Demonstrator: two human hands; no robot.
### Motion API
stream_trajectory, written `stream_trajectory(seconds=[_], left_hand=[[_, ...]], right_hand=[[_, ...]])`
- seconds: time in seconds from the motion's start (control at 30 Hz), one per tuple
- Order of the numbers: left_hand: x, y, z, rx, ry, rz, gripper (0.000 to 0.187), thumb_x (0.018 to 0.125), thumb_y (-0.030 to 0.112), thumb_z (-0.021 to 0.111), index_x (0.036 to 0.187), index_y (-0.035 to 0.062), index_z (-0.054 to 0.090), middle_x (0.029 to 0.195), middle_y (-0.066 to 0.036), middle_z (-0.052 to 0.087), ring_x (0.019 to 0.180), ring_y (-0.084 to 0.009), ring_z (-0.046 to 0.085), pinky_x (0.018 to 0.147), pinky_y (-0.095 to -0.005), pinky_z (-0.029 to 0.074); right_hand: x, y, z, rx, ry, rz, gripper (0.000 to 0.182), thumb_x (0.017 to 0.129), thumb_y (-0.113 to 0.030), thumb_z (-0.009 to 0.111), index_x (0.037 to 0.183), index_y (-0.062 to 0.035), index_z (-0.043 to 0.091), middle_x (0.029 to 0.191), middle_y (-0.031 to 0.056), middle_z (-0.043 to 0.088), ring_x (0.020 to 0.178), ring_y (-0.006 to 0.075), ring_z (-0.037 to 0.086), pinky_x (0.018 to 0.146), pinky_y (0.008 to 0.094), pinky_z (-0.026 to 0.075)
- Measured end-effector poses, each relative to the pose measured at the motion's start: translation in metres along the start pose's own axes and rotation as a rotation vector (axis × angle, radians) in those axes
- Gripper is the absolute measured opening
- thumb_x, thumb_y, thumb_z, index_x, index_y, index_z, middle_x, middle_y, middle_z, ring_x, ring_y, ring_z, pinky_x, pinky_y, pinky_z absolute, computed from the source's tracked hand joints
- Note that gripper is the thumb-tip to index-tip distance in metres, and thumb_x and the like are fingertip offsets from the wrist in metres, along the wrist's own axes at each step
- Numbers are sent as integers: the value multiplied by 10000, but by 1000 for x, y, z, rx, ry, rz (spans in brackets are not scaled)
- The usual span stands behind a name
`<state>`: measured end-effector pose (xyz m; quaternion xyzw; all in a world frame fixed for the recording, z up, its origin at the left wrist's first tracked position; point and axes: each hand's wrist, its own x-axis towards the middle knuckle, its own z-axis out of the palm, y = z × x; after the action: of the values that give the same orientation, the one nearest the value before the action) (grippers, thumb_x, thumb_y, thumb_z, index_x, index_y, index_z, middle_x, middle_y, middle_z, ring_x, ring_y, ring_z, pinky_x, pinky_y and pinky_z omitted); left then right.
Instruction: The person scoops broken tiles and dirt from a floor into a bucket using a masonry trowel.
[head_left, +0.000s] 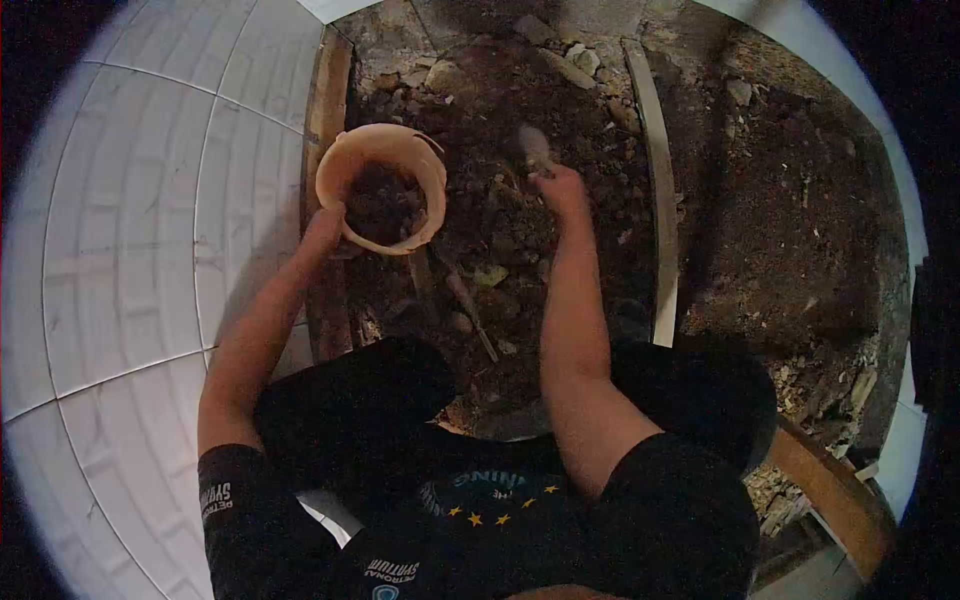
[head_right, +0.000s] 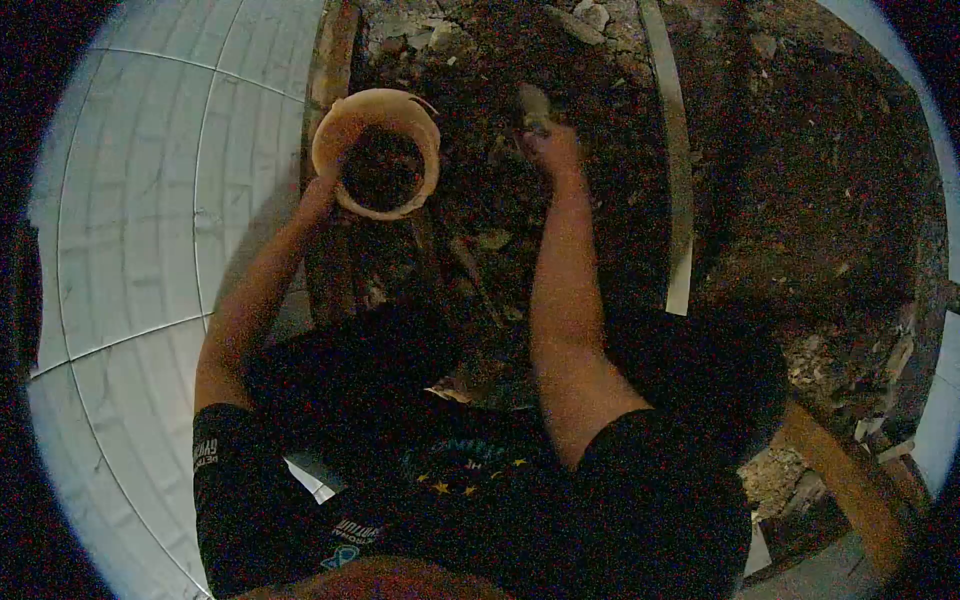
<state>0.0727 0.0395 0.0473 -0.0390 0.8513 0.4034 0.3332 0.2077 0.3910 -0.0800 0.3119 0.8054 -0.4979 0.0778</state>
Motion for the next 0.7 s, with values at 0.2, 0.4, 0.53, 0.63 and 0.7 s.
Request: stream_trajectory(seconds=[0.2,0.4,0.53,0.63,0.7], left_hand=[[17,-18,-7,105,-5,80,417,845,408,379,887,2,463,665,-147,549,513,-264,575,506,-398,495],[14,-9,-5,44,21,22,474,850,440,370,880,-21,474,675,-156,561,519,-273,586,489,-381,502],[26,-24,-11,187,25,96,476,854,449,364,888,-12,477,707,-168,572,534,-278,597,492,-380,511],[17,-15,-7,164,24,50,454,864,430,357,897,-8,470,703,-172,573,532,-275,597,487,-381,511],[29,-28,-10,180,26,103,439,870,415,349,898,-8,465,686,-169,570,521,-271,592,482,-383,508]], right_hand=[[5,52,-57,-15,361,292,433,750,-296,626,1109,-64,558,992,175,597,915,266,581,768,372,441],[30,105,-32,-87,240,159,479,716,-432,628,911,6,623,879,208,614,857,340,586,737,415,463],[-9,48,-39,53,112,229,375,753,-352,604,995,-65,621,761,122,612,659,221,558,614,357,447],[0,62,-47,77,48,232,344,777,-270,605,1066,-86,607,657,99,594,544,146,530,529,317,433],[7,71,-57,43,8,175,341,777,-277,604,1060,-86,610,662,105,595,566,158,548,539,324,441]])
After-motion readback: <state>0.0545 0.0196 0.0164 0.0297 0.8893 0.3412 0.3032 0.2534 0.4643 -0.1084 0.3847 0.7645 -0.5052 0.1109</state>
